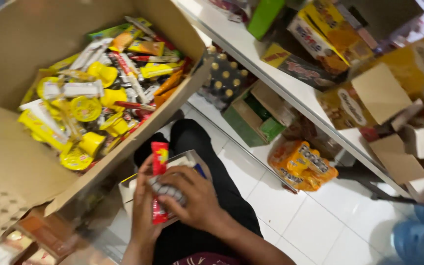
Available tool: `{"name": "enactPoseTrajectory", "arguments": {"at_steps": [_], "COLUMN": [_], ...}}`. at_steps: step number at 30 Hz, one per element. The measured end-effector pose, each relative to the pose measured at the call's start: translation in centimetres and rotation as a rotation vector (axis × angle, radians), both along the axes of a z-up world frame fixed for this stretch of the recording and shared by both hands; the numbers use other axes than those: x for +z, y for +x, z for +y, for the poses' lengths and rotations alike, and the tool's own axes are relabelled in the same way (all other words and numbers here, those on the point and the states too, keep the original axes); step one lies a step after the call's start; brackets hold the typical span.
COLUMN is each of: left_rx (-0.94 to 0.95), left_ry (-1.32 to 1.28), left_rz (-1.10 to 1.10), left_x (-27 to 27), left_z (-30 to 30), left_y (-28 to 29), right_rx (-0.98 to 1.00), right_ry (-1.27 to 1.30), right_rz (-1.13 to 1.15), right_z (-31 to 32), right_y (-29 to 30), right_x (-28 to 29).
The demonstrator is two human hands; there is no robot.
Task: The person sorts snack products from a large cardboard box and wipes them before placing them into smaller display boxes for retail.
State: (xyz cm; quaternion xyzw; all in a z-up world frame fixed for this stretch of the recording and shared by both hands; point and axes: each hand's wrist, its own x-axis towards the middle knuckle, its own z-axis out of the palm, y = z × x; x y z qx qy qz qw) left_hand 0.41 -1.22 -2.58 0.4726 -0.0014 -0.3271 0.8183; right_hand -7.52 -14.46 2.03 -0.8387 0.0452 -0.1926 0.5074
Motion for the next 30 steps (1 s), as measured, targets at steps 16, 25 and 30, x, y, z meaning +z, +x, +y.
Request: {"name": "enactPoseTrajectory", "arguments": {"at_steps": [16,25,30], "left_rx": [-0.167,0.044,0.011], "left_ry": [-0.021,-0.072,-0.125], "left_rz": [-0.098,0.004,0.085], "left_x": [0.7,1.4,0.5], "left_z": [0.0,0.0,0.0], "left_y": [-0.6,0.2,-0.4], "right_rx": [-0.206,-0.043,-0.063], "right_ry": [-0.165,-0.173,-0.214], "right_rz": [-0.135,-0.088,-0.075], "right_z": [-1.8,1.6,0.4], "right_y": [2.0,-0.3,0.7], "right_x": [-0.2,-0.5,-1.3]}}
